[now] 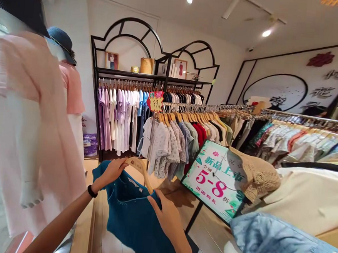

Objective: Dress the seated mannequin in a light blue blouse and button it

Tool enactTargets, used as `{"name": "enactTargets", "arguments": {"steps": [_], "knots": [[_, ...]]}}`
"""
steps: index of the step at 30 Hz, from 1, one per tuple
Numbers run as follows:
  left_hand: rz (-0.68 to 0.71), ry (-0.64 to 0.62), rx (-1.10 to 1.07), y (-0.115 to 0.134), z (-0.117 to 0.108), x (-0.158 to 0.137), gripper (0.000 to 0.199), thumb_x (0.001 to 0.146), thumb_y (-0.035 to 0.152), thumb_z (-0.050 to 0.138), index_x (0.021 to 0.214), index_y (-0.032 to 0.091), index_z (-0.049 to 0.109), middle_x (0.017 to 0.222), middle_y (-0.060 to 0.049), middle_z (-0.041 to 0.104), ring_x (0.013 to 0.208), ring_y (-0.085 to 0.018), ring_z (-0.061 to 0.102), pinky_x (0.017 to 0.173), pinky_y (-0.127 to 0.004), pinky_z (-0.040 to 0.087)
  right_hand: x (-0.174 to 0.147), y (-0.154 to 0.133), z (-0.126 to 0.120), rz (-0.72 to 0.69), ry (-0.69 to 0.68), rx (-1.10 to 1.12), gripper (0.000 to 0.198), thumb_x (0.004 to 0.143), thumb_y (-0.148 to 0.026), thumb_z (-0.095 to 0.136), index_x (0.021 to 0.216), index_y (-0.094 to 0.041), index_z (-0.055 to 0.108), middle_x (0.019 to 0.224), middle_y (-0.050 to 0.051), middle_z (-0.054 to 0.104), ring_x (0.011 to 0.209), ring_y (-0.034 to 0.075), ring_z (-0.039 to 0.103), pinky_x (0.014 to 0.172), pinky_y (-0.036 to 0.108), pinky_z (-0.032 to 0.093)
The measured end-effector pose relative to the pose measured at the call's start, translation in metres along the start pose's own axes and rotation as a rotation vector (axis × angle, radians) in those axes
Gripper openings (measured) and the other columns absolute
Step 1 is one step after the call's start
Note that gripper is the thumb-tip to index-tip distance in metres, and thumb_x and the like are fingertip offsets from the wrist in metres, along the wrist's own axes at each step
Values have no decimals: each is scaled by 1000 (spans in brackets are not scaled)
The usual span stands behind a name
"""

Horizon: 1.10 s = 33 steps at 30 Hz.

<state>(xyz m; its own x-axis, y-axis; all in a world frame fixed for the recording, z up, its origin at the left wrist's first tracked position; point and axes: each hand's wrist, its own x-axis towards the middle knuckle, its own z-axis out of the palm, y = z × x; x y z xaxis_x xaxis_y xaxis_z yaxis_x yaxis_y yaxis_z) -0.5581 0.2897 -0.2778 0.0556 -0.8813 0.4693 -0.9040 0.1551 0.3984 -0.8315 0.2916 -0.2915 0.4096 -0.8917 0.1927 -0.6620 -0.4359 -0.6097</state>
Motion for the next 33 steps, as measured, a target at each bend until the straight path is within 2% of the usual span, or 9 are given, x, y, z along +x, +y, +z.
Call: {"name": "enactTargets", "arguments": {"steps": [3, 6, 10, 14, 17, 20, 25, 29, 33], "knots": [[40, -9, 29, -4, 11, 27, 29, 100, 33, 36, 99, 18, 61, 98, -8, 71, 87, -22, 65, 73, -31, 44, 11, 18, 0, 16, 9, 41, 55, 90, -63, 36, 119, -24, 61, 114, 9, 71, 107, 27, 65, 89, 38, 51], [94, 4, 51, -14, 27, 53, 31, 101, 34, 33, 102, 18, 60, 100, -9, 70, 90, -23, 64, 76, -33, 46, 24, 26, 0, -9, 21, 107, 52, 90, -61, 38, 116, -23, 63, 115, 9, 71, 108, 26, 65, 93, 39, 51], [134, 66, 55, -46, 51, 89, 32, 101, 32, 30, 107, 18, 59, 103, -10, 69, 93, -24, 63, 80, -38, 46, 56, 35, -3, 21, 97, 219, 52, 89, -60, 39, 111, -22, 67, 110, 9, 73, 97, 25, 69, 78, 35, 58], [113, 127, -3, -92, 70, 133, 33, 100, 28, 28, 110, 18, 58, 108, -11, 68, 94, -24, 63, 82, -38, 47, 106, 48, -9, 50, 294, 210, 50, 85, -61, 43, 101, -22, 70, 99, 9, 75, 87, 25, 71, 70, 35, 60], [79, 127, -32, -128, 81, 171, 34, 100, 28, 28, 108, 17, 59, 104, -11, 69, 92, -24, 63, 82, -39, 47, 159, 50, -9, 20, 355, 139, 47, 86, -59, 43, 101, -23, 70, 97, 9, 76, 88, 26, 71, 72, 35, 59], [74, 93, -96, -162, 89, 209, 36, 100, 33, 27, 103, 17, 59, 97, -10, 69, 87, -23, 62, 77, -36, 47, 226, 39, -6, -53, 396, 51, 47, 89, -54, 39, 107, -22, 68, 108, 9, 73, 96, 25, 69, 79, 36, 58], [134, -44, -231, -217, 89, 270, 33, 98, 37, 30, 95, 19, 58, 89, -6, 66, 80, -21, 59, 73, -32, 45, 352, 13, -13, -105, 705, -126, 51, 92, -50, 33, 115, -17, 63, 117, 14, 66, 106, 27, 62, 92, 43, 50], [158, -166, -355, -251, 83, 308, 28, 96, 38, 38, 94, 19, 59, 90, -5, 66, 81, -19, 59, 73, -30, 45, 430, 26, -43, -119, 807, -209, 48, 91, -48, 37, 110, -15, 66, 112, 15, 68, 106, 27, 62, 94, 43, 48], [140, -282, -463, -280, 80, 332, 28, 93, 39, 44, 99, 19, 62, 98, -6, 67, 90, -21, 59, 83, -31, 46, 482, 63, -90, 58, 793, -277, 40, 86, -40, 48, 102, -12, 70, 105, 16, 72, 94, 27, 65, 88, 42, 49]]}}
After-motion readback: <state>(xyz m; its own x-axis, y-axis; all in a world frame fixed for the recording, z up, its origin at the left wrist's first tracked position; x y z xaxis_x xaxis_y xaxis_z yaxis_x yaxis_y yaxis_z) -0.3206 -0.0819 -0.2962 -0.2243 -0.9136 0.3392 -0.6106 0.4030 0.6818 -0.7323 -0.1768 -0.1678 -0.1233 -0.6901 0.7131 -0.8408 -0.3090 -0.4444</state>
